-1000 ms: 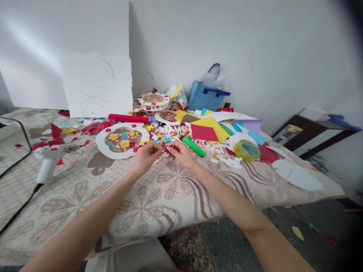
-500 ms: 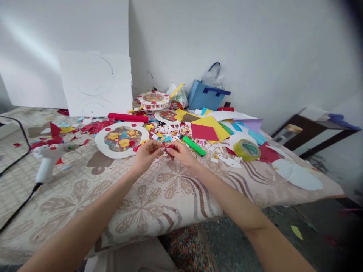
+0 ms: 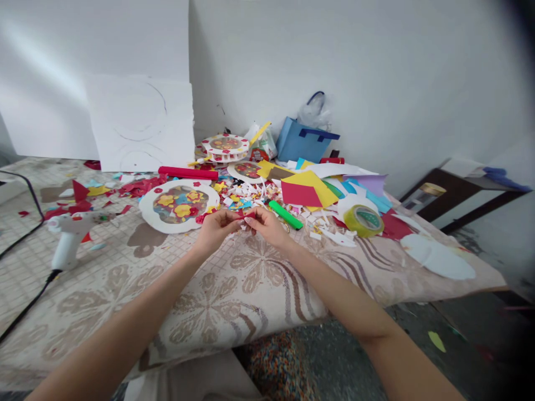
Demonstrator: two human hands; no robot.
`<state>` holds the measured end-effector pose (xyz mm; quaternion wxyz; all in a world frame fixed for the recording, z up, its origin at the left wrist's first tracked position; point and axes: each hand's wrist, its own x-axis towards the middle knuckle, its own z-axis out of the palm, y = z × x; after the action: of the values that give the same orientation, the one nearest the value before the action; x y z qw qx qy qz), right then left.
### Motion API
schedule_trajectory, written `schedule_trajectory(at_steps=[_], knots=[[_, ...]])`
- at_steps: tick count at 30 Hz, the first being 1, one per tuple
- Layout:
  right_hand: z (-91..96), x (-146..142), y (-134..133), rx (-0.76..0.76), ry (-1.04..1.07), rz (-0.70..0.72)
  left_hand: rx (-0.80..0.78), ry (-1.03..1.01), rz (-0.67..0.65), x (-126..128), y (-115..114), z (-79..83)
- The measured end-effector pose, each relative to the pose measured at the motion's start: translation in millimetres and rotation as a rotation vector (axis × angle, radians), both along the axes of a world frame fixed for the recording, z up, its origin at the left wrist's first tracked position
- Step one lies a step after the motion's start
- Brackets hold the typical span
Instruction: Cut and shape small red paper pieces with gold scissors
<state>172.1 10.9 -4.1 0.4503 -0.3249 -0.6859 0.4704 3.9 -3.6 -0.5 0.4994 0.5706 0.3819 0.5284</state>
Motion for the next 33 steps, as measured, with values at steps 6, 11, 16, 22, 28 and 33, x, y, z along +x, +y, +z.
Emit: schedule_trajectory(at_steps=[6,11,16,22,28,33], knots=[[-1.9,0.6,0.2,0.061,-0.023,-0.023,-0.02,0.0,0.012,-0.3,-2.8,4.0],[-3.3,0.4,1.1,0.107,-0.04,-0.044,-0.013,0.054,0.026,-1.1,-1.8,3.9],[-5.8,0.1,2.6,0.091,-0.038,-0.048,-0.014,0.043,0.02,-1.5,-0.2,2.9],[-5.6,-0.1,2.2,0.053,-0.001,-0.029,-0.023,0.041,0.03,-1.3,-2.2,4.6],[0.1,-1.4,-1.4,-0.021,0.05,-0.004,-0.012,0.069,0.032,-1.3,-4.0,5.8],[1.2,-1.0,-2.0,-0.017,0.036,-0.013,-0.008,0.065,0.022,-1.9,-2.1,3.3]])
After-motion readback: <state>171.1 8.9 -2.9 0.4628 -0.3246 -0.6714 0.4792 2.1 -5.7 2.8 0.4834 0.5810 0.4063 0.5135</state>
